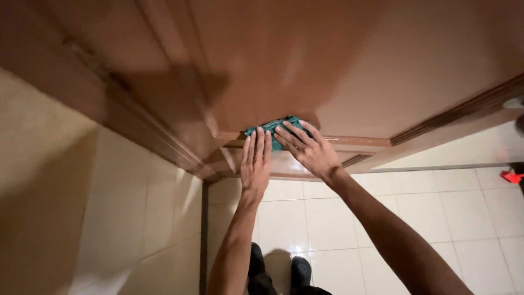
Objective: The person sprays a cleaning solution onto a brown wooden door and then wipes the surface with a green cloth. They clean the door panels, edges, and the door handle area.
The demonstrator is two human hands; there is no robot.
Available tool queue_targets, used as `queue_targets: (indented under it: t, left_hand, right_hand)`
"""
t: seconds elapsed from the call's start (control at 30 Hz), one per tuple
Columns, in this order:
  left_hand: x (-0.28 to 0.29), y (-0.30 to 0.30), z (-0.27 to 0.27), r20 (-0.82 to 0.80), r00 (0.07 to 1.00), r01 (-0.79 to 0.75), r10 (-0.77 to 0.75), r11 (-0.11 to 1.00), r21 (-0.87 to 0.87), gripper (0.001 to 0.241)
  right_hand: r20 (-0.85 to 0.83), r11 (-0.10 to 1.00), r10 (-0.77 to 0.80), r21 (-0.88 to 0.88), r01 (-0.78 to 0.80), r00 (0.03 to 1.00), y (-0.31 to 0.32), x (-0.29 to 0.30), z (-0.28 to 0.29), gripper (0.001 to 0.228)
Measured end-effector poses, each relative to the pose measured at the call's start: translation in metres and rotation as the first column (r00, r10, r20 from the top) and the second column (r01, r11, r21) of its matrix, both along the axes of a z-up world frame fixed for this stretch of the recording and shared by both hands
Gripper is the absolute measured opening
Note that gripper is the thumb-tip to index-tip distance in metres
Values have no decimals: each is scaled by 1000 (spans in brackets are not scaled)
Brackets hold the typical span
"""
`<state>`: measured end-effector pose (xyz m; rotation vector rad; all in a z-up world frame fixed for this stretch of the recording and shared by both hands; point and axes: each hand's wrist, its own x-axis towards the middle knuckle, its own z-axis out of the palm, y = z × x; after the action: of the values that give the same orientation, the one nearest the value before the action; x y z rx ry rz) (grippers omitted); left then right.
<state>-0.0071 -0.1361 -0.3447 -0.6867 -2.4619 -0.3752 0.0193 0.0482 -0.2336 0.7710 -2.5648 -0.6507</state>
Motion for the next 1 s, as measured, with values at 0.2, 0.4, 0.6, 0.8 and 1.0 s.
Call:
queue_targets:
  t: [0.2, 0.4, 0.6, 0.8, 1.0]
  left_hand:
    - [11, 44, 31, -55, 991, 127, -124, 990, 56, 63]
    - [21, 98, 60, -127, 960, 255, -249, 966, 35, 58]
    - [31, 154, 78, -166, 931, 308, -324, 944, -117, 57]
    - [27, 178, 61, -144, 906, 356, -398, 902, -245, 58]
    - [7, 122, 57, -222, 902, 273, -371, 886, -375, 56]
  right_hand:
    - [-53, 995, -45, 89, 50, 998, 54, 23, 26, 67]
    - [-50, 989, -140, 29, 142, 989, 113, 55, 53, 69]
    - [-55, 954, -301, -24, 300, 952, 173, 88, 40, 75]
    - [-42, 890, -375, -296, 347, 926, 188, 101, -12, 70]
    - [123, 799, -201, -554, 236, 972, 132, 81, -23, 95]
